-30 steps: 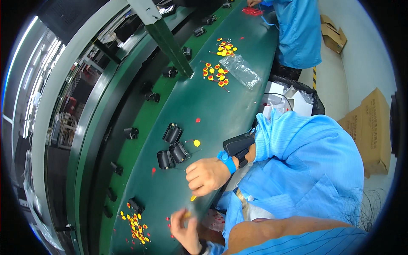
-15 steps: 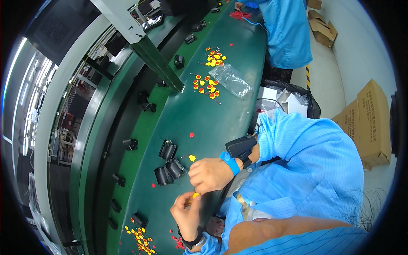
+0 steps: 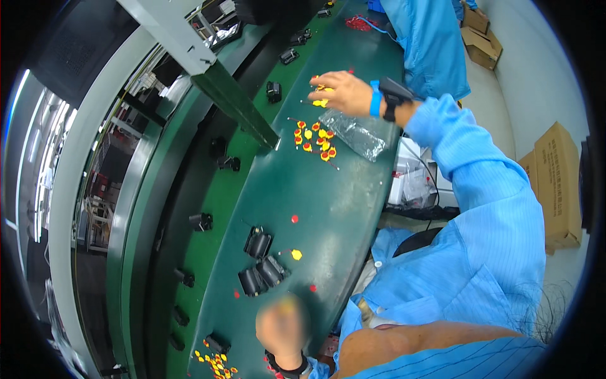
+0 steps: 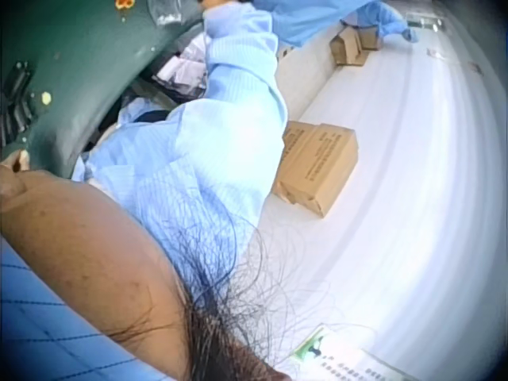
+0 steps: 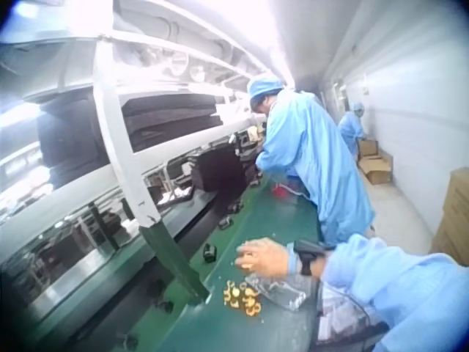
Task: Peeling yellow adhesive stickers and applying them to black plastic components on an assembly line.
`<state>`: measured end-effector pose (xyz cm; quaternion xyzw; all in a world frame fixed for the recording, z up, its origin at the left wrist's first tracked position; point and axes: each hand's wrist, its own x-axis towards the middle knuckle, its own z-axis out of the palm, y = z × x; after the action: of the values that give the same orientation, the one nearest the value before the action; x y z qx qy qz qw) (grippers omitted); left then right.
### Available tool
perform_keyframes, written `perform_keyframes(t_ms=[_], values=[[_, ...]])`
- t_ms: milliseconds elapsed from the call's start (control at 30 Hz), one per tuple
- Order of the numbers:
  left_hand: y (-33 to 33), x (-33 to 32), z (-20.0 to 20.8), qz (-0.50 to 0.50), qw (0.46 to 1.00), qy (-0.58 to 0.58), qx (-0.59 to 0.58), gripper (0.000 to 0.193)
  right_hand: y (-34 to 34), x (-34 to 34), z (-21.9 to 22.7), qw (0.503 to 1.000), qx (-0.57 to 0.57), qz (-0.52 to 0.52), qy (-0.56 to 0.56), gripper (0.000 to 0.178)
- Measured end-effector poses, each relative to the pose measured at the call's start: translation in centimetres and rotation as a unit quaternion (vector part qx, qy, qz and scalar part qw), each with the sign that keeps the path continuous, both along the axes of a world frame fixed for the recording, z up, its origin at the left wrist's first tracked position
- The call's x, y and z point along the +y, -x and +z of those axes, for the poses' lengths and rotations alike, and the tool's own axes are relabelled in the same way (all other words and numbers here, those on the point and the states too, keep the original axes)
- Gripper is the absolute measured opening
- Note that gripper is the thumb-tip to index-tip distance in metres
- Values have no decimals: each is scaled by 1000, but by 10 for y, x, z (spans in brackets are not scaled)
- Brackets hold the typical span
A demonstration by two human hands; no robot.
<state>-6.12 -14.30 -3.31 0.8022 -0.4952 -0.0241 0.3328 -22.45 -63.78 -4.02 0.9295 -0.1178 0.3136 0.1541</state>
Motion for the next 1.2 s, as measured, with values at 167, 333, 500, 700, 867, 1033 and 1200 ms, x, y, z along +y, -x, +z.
perform_keyframes(t_ms=[167,333,500,700,867,1033,1200], values=[[-19,-15,-17,-35,997,-64,24,23,1,-89,-59,980,148,-58,-116,58],[-31,-44,-13,-6,996,-80,41,22,-30,-112,-81,975,182,43,-118,40],[-41,-68,-12,7,993,-104,53,21,-29,-208,-84,982,142,10,-125,34],[-41,-91,-14,8,993,-103,57,20,-9,-287,-84,961,117,-227,-107,35],[-39,-96,-13,-13,996,-75,39,19,-5,-247,-65,946,61,-316,-39,39],[-28,-94,-2,-5,1000,-22,-9,18,-50,-83,7,921,27,9,-388,23],[-14,-125,13,-94,990,21,-105,22,-20,107,43,774,193,287,-531,29]])
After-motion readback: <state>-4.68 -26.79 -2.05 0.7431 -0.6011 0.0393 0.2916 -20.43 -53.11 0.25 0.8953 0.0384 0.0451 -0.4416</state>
